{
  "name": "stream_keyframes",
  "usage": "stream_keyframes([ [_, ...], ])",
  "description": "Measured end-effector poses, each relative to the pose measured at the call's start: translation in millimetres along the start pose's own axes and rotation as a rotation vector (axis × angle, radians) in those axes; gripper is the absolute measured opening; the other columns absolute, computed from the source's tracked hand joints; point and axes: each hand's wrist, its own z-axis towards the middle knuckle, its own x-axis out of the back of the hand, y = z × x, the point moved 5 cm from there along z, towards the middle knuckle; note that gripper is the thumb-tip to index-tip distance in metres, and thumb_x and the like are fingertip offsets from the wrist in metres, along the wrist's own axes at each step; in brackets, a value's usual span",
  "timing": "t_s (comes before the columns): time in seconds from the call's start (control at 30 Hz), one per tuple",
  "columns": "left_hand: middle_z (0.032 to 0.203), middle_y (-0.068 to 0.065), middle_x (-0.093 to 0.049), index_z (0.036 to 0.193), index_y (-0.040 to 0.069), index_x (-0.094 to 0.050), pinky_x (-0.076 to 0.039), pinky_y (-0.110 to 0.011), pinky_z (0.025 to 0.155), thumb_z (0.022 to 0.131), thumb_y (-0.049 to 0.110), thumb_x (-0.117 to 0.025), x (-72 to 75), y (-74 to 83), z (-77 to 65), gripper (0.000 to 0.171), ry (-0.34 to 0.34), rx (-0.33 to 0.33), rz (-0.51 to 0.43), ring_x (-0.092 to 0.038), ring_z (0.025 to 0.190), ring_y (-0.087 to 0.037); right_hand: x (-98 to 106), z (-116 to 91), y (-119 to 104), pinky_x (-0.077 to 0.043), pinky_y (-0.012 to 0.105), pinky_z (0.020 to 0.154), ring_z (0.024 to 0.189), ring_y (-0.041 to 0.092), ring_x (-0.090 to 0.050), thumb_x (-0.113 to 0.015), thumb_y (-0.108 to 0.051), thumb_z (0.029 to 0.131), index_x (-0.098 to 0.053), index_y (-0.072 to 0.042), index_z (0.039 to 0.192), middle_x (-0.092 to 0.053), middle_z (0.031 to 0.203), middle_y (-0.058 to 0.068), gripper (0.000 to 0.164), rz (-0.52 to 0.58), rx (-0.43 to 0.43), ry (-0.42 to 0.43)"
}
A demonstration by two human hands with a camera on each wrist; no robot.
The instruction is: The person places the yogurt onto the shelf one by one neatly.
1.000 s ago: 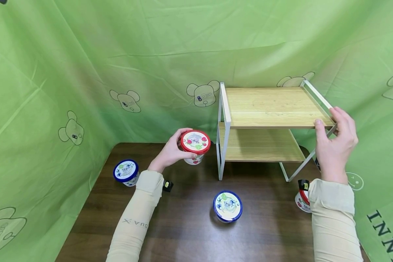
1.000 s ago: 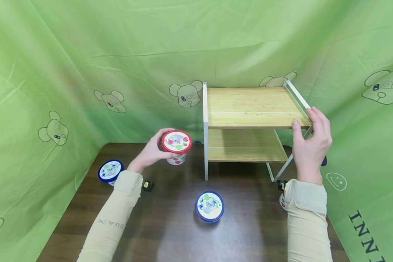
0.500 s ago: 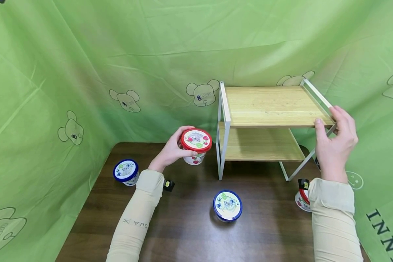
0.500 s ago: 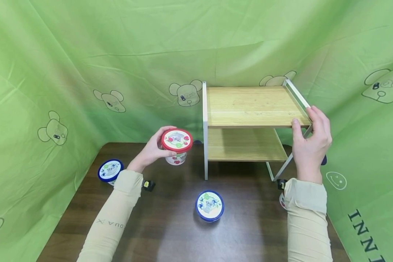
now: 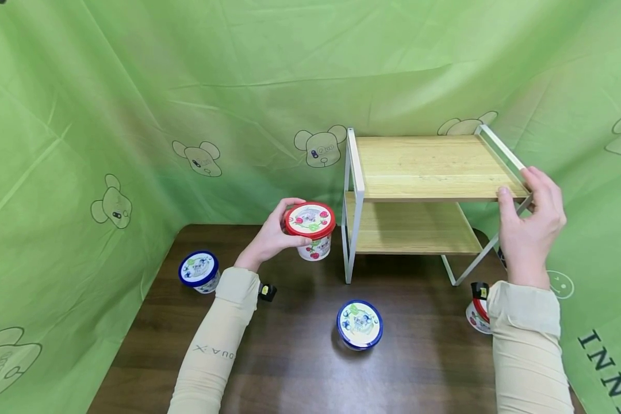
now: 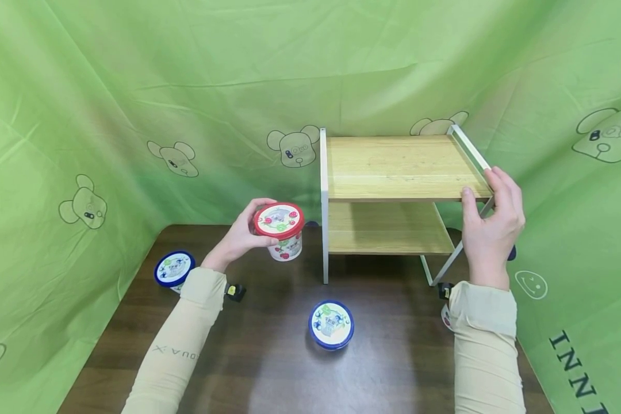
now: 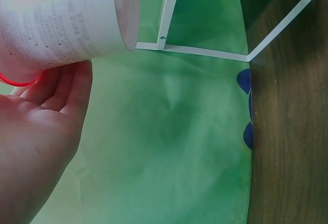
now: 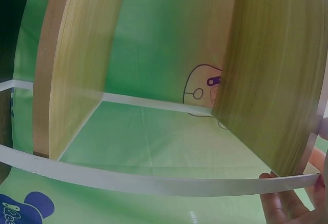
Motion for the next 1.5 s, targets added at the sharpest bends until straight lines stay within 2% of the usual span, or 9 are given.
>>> stream_keyframes([
  [0.47,0.133,-0.017,-0.050,0.143,0.004,-0.037,-0.048,-0.044,0.101,0.074,-0.003,-0.082,-3.1,4.3,-0.1,0.083,0.021,-0.032,-0.007,-0.052,0.120,-0.029,-0.3,-0.1,1.7,-0.045,0.016,0.090,0.116,0.009,-0.056,-0.070,-0.006,0.094,-0.069,-0.003,0.130,-0.062,0.137,-0.002,0.036,-0.004,-0.002,-0.003],
  [0.63,0.131,-0.018,-0.053,0.142,0.002,-0.038,-0.047,-0.041,0.102,0.072,-0.003,-0.081,-3.9,5.9,-0.4,0.083,0.021,-0.042,-0.040,-0.054,0.118,-0.029,-0.2,-0.1,0.9,-0.045,0.016,0.091,0.114,0.008,-0.056,-0.070,-0.006,0.094,-0.069,-0.003,0.129,-0.062,0.137,-0.001,0.036,0.003,-0.008,0.000],
  [0.9,0.132,-0.016,-0.058,0.142,0.004,-0.040,-0.047,-0.043,0.102,0.072,0.000,-0.081,-6.0,7.2,-0.7,0.082,0.013,-0.044,-0.027,-0.056,0.118,-0.028,0.6,-1.0,-0.6,-0.046,0.017,0.093,0.115,0.010,-0.057,-0.070,-0.005,0.094,-0.068,-0.003,0.129,-0.062,0.137,0.001,0.036,0.004,-0.010,-0.002],
  [1.5,0.134,-0.015,-0.052,0.148,0.008,-0.038,-0.052,-0.044,0.098,0.072,0.001,-0.081,-22.3,28.3,-3.4,0.088,-0.060,-0.071,-0.063,-0.053,0.121,-0.030,-0.5,-0.1,-0.9,-0.045,0.016,0.091,0.114,0.009,-0.057,-0.070,-0.006,0.094,-0.068,-0.003,0.130,-0.061,0.138,0.000,0.036,-0.006,-0.003,-0.008],
])
